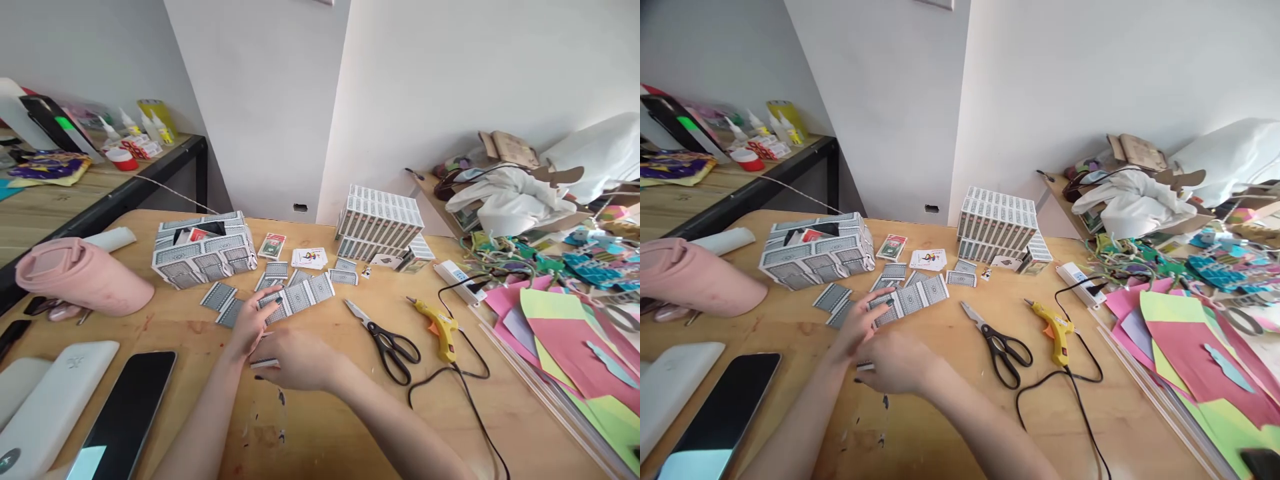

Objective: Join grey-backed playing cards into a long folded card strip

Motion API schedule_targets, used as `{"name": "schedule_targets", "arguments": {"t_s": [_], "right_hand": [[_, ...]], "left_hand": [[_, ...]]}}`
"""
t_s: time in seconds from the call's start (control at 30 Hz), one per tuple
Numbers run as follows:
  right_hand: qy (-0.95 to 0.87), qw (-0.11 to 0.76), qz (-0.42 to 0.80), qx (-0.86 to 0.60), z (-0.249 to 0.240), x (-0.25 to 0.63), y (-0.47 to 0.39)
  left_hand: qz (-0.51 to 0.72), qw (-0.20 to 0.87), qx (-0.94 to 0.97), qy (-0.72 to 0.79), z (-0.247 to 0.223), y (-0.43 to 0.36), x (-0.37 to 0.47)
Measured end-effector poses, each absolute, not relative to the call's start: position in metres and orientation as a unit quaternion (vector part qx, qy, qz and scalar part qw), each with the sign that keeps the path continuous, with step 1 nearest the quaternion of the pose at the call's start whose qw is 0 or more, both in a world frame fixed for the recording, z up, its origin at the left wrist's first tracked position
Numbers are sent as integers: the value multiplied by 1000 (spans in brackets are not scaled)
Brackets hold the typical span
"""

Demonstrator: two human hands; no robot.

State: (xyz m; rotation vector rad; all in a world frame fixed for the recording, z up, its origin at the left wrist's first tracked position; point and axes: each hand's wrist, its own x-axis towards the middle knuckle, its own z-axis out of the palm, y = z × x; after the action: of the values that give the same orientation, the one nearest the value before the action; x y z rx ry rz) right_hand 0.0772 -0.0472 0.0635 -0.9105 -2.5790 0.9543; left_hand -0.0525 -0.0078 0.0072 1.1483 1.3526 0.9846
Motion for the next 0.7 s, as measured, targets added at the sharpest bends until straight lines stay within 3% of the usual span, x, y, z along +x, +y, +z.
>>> {"name": "schedule_targets", "arguments": {"t_s": [0.17,0.4,0.7], "right_hand": [[-890,181,241,-343,10,92,-81],[-841,183,201,-468,4,118,-94],[-800,190,314,-475,19,126,-100]], "left_hand": [[452,566,424,545,0,-7,-55],[458,481,484,570,-9,-8,-56],[389,358,602,598,-15,-10,-52]]}}
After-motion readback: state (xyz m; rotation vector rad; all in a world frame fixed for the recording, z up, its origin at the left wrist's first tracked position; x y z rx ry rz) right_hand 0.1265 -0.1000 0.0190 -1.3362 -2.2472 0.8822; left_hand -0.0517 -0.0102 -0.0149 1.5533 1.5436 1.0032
